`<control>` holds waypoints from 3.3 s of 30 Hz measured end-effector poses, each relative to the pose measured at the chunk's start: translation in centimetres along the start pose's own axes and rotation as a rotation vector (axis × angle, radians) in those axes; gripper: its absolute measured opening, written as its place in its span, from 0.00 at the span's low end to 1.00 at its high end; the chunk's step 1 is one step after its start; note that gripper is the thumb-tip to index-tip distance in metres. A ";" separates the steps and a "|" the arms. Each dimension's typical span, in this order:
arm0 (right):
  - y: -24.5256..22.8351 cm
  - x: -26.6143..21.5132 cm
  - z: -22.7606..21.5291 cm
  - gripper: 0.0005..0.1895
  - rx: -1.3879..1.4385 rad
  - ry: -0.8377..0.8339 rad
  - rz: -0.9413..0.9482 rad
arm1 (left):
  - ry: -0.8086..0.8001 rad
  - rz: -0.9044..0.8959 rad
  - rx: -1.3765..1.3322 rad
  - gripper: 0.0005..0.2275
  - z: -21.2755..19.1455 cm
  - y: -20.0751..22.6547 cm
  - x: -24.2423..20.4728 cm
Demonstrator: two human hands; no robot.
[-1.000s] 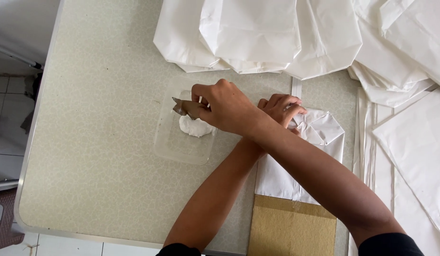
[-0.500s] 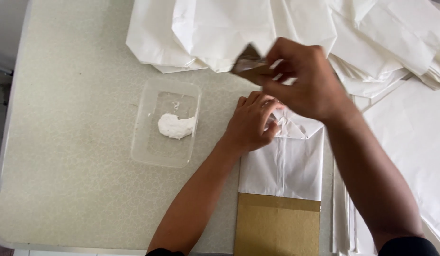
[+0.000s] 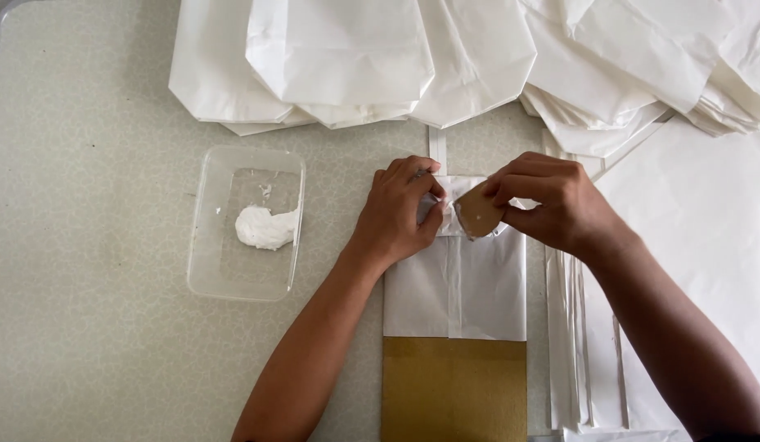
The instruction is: The person folds the top edges of a white paper bag inward to form a triangular seal, then applies a white paste-like adhesive with a small brown tool to secure the fold. The person repeats the folding and sealing steps to complete the closure of the bag.
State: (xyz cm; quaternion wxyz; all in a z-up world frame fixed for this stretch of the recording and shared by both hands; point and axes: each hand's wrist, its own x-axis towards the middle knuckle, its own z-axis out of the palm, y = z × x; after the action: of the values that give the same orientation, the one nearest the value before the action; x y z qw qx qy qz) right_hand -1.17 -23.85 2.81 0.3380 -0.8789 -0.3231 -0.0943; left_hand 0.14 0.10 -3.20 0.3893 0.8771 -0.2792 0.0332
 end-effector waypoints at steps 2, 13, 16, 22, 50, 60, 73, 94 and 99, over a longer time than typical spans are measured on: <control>0.5 -0.6 0.8 0.10 -0.024 0.010 -0.041 | -0.003 -0.002 -0.005 0.05 -0.2 0.3 -0.1; 0.8 0.0 0.7 0.11 -0.076 0.042 -0.092 | -0.013 0.011 -0.008 0.05 -0.6 0.6 0.1; 0.7 0.4 0.7 0.12 -0.106 -0.022 -0.125 | 0.004 0.004 -0.020 0.04 -0.7 0.7 0.1; 0.2 0.9 0.6 0.11 -0.087 -0.008 -0.098 | -0.005 0.004 -0.016 0.04 -0.5 0.6 0.2; -9.0 13.7 6.3 0.06 0.198 0.014 -0.206 | -0.073 -0.003 -0.076 0.02 -3.9 0.5 0.5; -2.5 2.5 -0.8 0.15 0.139 -0.048 0.058 | -0.225 0.108 -0.013 0.18 -4.8 1.6 0.7; 0.5 -2.1 1.7 0.11 -0.100 -0.096 -0.126 | -0.371 0.105 0.083 0.14 -4.2 1.1 0.8; 0.4 -1.9 1.8 0.05 -0.065 0.027 -0.140 | -0.246 0.132 0.016 0.07 -3.7 0.8 0.7; 0.9 -1.9 2.2 0.05 0.000 0.032 -0.064 | -0.223 0.096 -0.042 0.06 -4.1 1.3 0.9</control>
State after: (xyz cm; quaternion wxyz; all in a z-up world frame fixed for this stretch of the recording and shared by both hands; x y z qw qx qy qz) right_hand -2.19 -23.93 -0.05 0.3397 -0.8665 -0.3458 -0.1190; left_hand 0.90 1.83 0.81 0.3722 0.8526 -0.3631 -0.0519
